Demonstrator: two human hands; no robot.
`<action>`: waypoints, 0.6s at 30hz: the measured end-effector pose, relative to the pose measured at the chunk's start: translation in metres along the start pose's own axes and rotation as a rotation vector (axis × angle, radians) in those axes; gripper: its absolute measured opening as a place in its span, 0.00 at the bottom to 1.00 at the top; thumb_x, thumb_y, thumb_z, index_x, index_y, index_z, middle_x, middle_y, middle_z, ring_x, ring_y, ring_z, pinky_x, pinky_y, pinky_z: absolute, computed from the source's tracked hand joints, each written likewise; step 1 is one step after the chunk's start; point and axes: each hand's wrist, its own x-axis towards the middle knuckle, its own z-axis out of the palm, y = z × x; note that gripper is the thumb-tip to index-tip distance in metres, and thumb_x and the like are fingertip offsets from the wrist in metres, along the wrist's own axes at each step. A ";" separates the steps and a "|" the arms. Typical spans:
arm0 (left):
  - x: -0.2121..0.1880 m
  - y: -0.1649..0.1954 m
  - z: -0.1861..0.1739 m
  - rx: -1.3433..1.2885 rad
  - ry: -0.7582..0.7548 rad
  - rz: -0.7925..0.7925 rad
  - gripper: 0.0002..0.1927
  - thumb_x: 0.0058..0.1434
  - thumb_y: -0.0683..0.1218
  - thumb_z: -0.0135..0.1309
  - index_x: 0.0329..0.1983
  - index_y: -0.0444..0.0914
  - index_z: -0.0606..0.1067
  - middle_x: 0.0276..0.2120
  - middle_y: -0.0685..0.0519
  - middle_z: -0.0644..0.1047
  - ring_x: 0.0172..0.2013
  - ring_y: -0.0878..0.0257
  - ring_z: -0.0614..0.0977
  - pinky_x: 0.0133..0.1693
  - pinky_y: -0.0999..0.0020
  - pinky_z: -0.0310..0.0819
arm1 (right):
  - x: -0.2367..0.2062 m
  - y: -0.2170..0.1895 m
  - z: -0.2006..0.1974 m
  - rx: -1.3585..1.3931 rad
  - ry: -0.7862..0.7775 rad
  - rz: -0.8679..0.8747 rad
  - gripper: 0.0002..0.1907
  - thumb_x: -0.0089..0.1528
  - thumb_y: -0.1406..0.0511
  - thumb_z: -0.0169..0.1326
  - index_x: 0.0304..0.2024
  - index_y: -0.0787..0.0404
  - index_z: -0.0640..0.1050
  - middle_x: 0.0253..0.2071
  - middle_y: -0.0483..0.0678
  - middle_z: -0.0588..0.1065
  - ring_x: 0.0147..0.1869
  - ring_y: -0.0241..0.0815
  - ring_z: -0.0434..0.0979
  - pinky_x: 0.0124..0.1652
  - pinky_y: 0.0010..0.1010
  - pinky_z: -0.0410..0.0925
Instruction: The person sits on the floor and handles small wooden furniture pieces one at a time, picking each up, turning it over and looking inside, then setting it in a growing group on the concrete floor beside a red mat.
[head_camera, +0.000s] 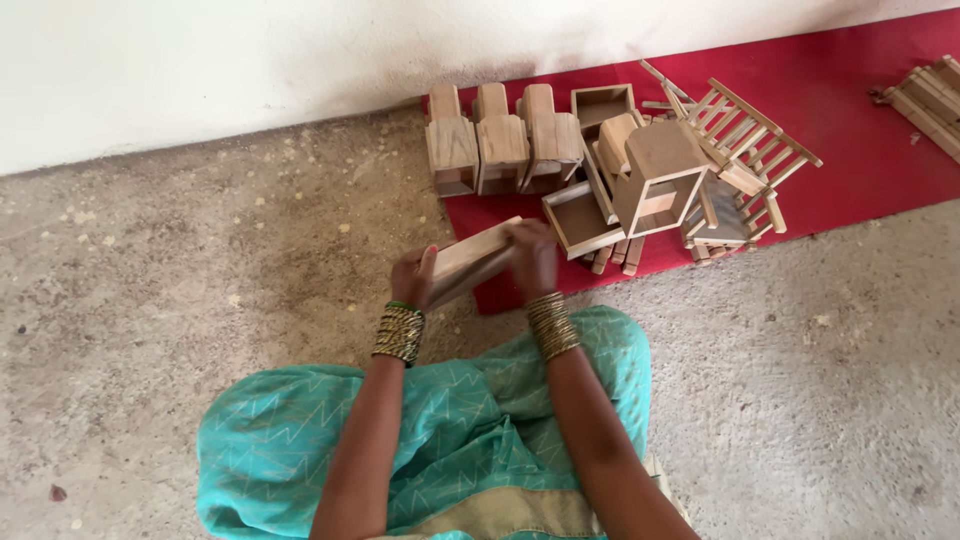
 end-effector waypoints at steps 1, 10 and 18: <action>0.001 0.001 -0.006 0.063 -0.018 0.002 0.20 0.69 0.55 0.44 0.48 0.43 0.84 0.31 0.41 0.82 0.32 0.50 0.84 0.36 0.58 0.75 | 0.003 0.008 0.001 -0.022 -0.008 0.039 0.12 0.58 0.75 0.51 0.41 0.64 0.82 0.40 0.56 0.78 0.47 0.54 0.79 0.46 0.42 0.73; 0.000 -0.022 -0.028 0.511 -0.066 -0.054 0.21 0.73 0.57 0.43 0.43 0.42 0.84 0.34 0.40 0.81 0.36 0.43 0.83 0.41 0.49 0.75 | -0.049 -0.019 0.053 -0.084 -0.147 -0.181 0.15 0.60 0.71 0.50 0.49 0.67 0.78 0.50 0.61 0.74 0.53 0.58 0.75 0.44 0.43 0.73; -0.010 -0.031 -0.030 0.454 0.030 -0.009 0.20 0.72 0.56 0.43 0.42 0.42 0.84 0.32 0.42 0.82 0.33 0.45 0.83 0.38 0.51 0.76 | -0.060 -0.029 0.064 -0.096 -0.180 -0.237 0.17 0.57 0.71 0.54 0.49 0.68 0.77 0.48 0.61 0.75 0.48 0.56 0.75 0.42 0.45 0.72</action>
